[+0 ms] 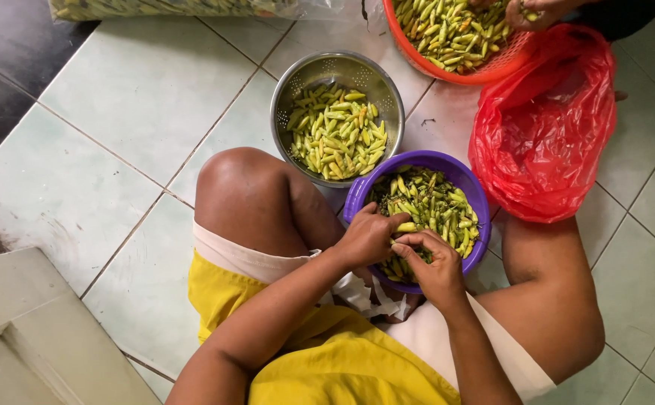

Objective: A person sitting on the floor is manually removing the stems from green chili peppers and sorting them into different bowls.

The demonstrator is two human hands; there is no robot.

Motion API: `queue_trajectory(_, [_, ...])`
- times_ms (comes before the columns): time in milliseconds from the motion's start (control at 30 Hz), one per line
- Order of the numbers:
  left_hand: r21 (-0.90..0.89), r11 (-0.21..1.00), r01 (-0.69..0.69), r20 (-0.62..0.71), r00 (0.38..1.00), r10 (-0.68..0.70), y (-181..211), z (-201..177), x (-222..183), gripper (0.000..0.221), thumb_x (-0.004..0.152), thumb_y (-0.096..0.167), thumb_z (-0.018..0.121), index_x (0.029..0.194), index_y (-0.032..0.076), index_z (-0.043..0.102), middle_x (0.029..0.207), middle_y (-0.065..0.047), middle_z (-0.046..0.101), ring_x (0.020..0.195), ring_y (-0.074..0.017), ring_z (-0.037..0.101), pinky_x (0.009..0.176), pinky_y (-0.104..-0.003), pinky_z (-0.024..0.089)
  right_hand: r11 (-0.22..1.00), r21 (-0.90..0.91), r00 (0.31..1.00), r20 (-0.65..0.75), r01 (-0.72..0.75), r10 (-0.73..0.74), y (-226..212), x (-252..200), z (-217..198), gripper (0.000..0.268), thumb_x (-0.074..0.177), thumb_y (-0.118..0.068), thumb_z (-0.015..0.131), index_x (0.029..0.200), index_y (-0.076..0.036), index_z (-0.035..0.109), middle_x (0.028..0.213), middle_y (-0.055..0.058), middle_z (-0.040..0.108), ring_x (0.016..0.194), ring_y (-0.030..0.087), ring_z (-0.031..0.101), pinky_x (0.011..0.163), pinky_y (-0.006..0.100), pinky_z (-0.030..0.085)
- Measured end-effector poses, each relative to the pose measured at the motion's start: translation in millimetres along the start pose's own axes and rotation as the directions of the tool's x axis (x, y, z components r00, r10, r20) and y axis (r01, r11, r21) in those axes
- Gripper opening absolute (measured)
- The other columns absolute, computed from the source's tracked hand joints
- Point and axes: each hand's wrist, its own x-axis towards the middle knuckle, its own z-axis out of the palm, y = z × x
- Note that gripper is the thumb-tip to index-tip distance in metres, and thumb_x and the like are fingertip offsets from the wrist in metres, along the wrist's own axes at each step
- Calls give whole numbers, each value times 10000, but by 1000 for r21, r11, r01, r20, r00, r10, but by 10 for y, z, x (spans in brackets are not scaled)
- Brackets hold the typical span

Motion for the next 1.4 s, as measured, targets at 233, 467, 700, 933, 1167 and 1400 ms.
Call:
queue_trajectory(233, [8,999,-41,16,999,41,-38,71,4,549,759,162,763,1279,209,594,594,-85,696,580,-301,691,873,-379,395,981,137,990,47,-137,132,136,-10,-35,93,918,-136,818,946,-48,817,788,59,748,844,105,679,825,380,562])
queue_trajectory(467, [-69,996,-56,58,997,60,74,52,-7,621,722,48,754,1301,144,554,631,-123,707,603,-347,695,854,-417,386,938,263,972,113,-228,204,244,-26,-99,93,894,-63,827,929,18,796,802,36,703,873,95,600,853,348,550])
queue_trajectory(700, [-81,996,-44,87,995,51,72,126,-6,759,679,-30,809,1339,96,456,685,-116,723,629,-361,706,908,-431,405,928,229,956,71,-295,286,273,-111,-90,99,926,-95,803,982,-14,791,754,28,710,787,69,588,782,296,552])
queue_trajectory(933, [-74,997,-30,-28,999,28,89,125,-22,739,748,-42,814,1361,19,406,692,-155,711,639,-394,692,892,-439,430,887,-437,950,-185,149,-251,108,-29,63,103,957,-215,825,979,-182,730,886,-62,687,904,185,679,843,361,453])
queue_trajectory(1167, [-32,996,86,-98,991,-89,149,54,16,477,782,42,780,1146,106,477,587,-98,665,575,-344,652,835,-369,438,894,-428,894,-336,134,-295,117,77,-81,248,915,-84,866,1095,-80,695,1025,57,684,1009,273,682,918,414,491])
queue_trajectory(1400, [-47,993,106,-137,984,-111,330,-71,33,459,800,47,738,1174,104,480,585,-151,682,600,-374,681,813,-391,414,993,-116,1000,3,-1,1,-334,166,20,532,970,-123,748,1444,30,559,1172,233,639,1013,365,733,834,424,624])
